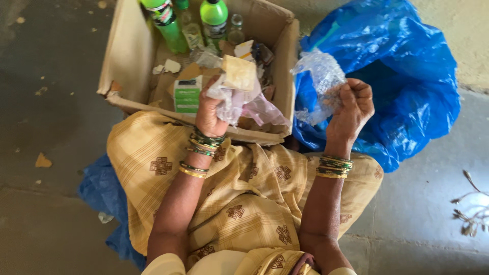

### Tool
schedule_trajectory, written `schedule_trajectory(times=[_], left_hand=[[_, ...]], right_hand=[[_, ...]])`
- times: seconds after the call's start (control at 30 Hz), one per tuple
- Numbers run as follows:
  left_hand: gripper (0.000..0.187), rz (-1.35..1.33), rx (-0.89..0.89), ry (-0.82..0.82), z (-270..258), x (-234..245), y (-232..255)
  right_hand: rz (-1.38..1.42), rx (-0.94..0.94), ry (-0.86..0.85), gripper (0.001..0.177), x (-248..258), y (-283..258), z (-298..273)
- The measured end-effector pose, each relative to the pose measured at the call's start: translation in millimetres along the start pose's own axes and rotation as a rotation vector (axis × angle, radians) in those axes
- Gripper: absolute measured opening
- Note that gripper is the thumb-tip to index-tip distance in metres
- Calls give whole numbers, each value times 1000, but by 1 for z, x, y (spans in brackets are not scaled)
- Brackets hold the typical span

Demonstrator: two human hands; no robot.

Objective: The person sits on the floor and sorts through various waste items, including plastic wrappers, cardboard pieces, and bottles, separating them into a cardboard box and a blue plastic bag.

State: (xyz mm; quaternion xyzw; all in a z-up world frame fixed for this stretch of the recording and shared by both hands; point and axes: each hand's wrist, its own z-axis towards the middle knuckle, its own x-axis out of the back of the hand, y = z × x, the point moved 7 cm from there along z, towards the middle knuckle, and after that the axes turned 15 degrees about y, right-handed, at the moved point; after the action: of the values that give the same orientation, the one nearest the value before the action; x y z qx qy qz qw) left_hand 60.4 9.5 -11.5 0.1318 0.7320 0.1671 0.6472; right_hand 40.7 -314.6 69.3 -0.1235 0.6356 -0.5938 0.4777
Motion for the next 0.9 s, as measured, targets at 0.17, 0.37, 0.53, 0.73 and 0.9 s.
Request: schedule_trajectory(times=[0.17,0.37,0.53,0.73,0.9], left_hand=[[51,39,-10,3,0,-2,1],[50,47,-5,-17,1,1,-2],[53,91,-2,57,10,6,-4],[54,171,62,124,10,10,-11],[46,177,99,62,8,3,-12]], right_hand=[[0,146,158,15,67,-9,36],[-315,304,398,23,122,-33,71],[-835,609,269,36,61,-60,26],[-557,183,-296,49,-75,-13,-57],[-619,324,-507,56,-141,-6,-83]])
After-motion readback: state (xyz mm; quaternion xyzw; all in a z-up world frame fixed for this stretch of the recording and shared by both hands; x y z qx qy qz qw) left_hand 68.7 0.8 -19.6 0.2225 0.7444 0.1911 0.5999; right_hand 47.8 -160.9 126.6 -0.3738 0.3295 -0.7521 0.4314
